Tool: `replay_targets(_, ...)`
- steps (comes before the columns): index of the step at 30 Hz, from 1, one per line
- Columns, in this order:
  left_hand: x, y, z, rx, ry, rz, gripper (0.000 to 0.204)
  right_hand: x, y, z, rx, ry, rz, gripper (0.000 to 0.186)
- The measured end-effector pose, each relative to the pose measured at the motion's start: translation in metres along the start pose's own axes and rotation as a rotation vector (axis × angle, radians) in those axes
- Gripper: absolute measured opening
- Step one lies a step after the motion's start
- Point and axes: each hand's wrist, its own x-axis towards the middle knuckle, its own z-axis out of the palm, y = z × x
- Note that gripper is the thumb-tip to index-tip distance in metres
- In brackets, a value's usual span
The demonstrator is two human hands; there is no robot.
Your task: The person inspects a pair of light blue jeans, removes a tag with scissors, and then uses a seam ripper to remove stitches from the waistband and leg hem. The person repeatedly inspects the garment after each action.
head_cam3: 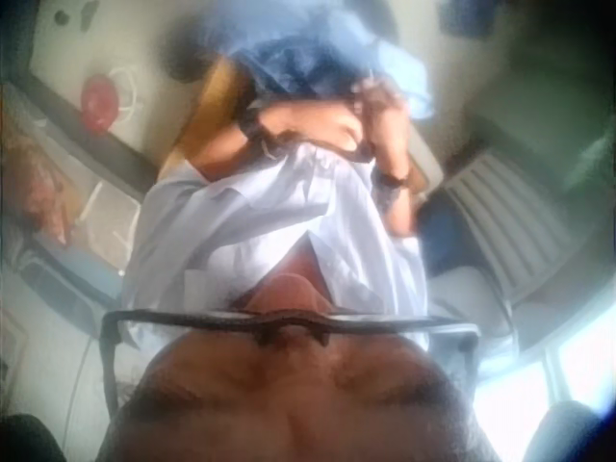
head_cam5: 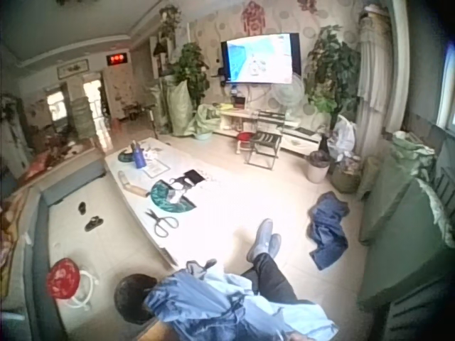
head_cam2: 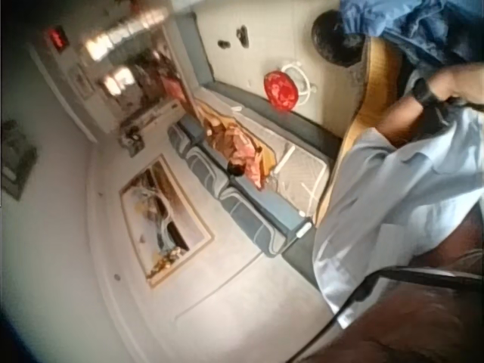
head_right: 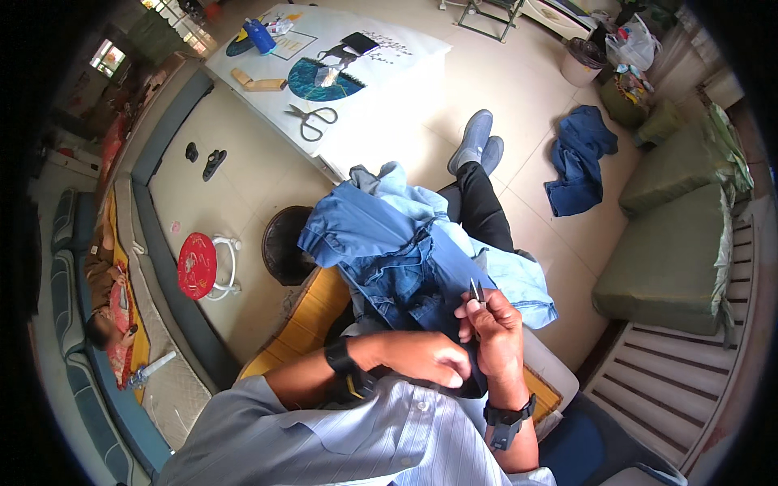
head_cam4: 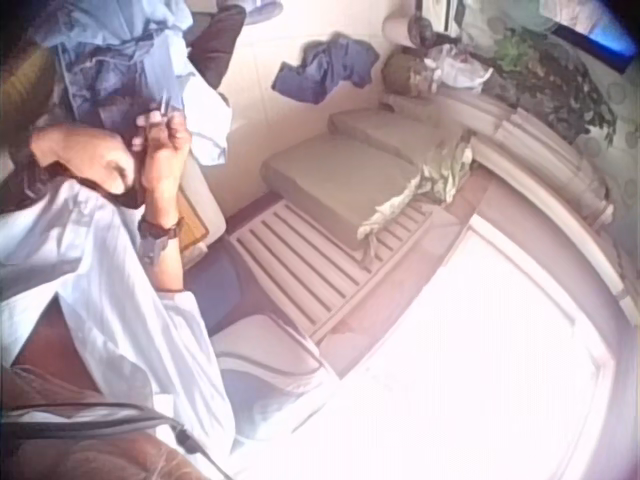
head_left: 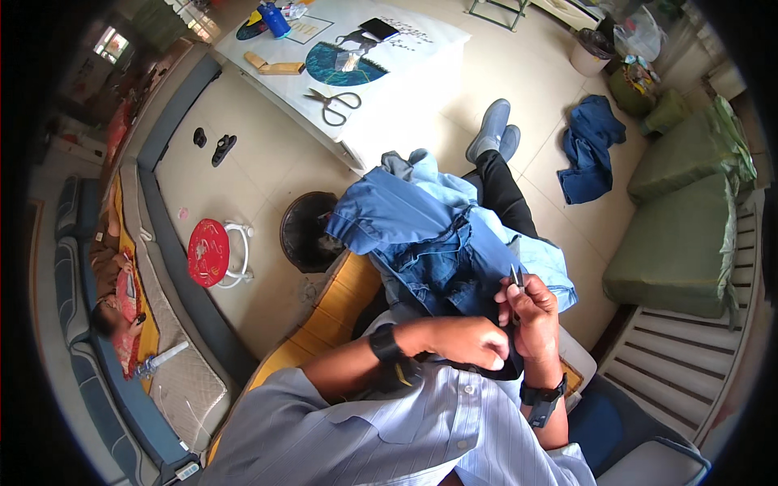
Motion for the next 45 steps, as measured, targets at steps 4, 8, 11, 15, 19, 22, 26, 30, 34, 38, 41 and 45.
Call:
replay_targets(4, -0.029, 0.01, -0.004, -0.473, 0.317, -0.035, 0.022, 0.004, 0.006, 0.002, 0.261, -0.012, -0.066, 0.016)
replay_targets(8, -0.026, -0.008, 0.01, -0.288, 0.305, 0.033, 0.026, 0.0, 0.012, 0.002, 0.217, -0.069, -0.06, 0.017)
replay_targets(11, -0.025, -0.019, 0.023, -0.019, 0.208, -0.072, 0.026, -0.002, 0.029, 0.001, 0.19, -0.061, 0.022, 0.017)
replay_targets(15, -0.029, -0.04, 0.03, -0.005, 0.185, -0.019, 0.025, 0.002, 0.053, -0.003, 0.273, -0.034, 0.08, 0.016)
replay_targets(19, -0.033, -0.051, 0.029, -0.046, 0.203, -0.024, 0.027, 0.007, 0.056, -0.005, 0.358, -0.036, 0.105, 0.016)
replay_targets(22, -0.032, -0.051, 0.026, -0.053, 0.202, -0.037, 0.028, 0.011, 0.058, -0.005, 0.345, -0.032, 0.111, 0.02)
replay_targets(26, -0.034, -0.052, 0.027, -0.221, 0.372, -0.041, 0.025, 0.016, 0.067, -0.01, 0.401, -0.037, 0.128, 0.024)
replay_targets(30, -0.061, -0.037, 0.015, -0.27, 0.505, -0.064, 0.02, 0.017, 0.066, -0.016, 0.517, -0.084, 0.129, 0.032)
replay_targets(34, -0.117, -0.024, 0.002, -0.456, 0.713, -0.206, 0.015, 0.015, 0.063, -0.015, 0.486, -0.097, 0.134, 0.03)
replay_targets(38, -0.136, -0.022, -0.006, -0.433, 0.881, -0.162, 0.018, 0.014, 0.051, -0.001, 0.36, -0.104, 0.127, 0.026)
replay_targets(41, -0.101, -0.011, -0.011, -0.512, 0.847, -0.005, 0.023, 0.015, 0.034, 0.026, 0.245, -0.122, 0.024, 0.027)
replay_targets(45, -0.051, -0.011, -0.011, -0.36, 0.747, 0.081, 0.021, 0.024, 0.029, 0.048, 0.219, -0.14, -0.033, 0.026)
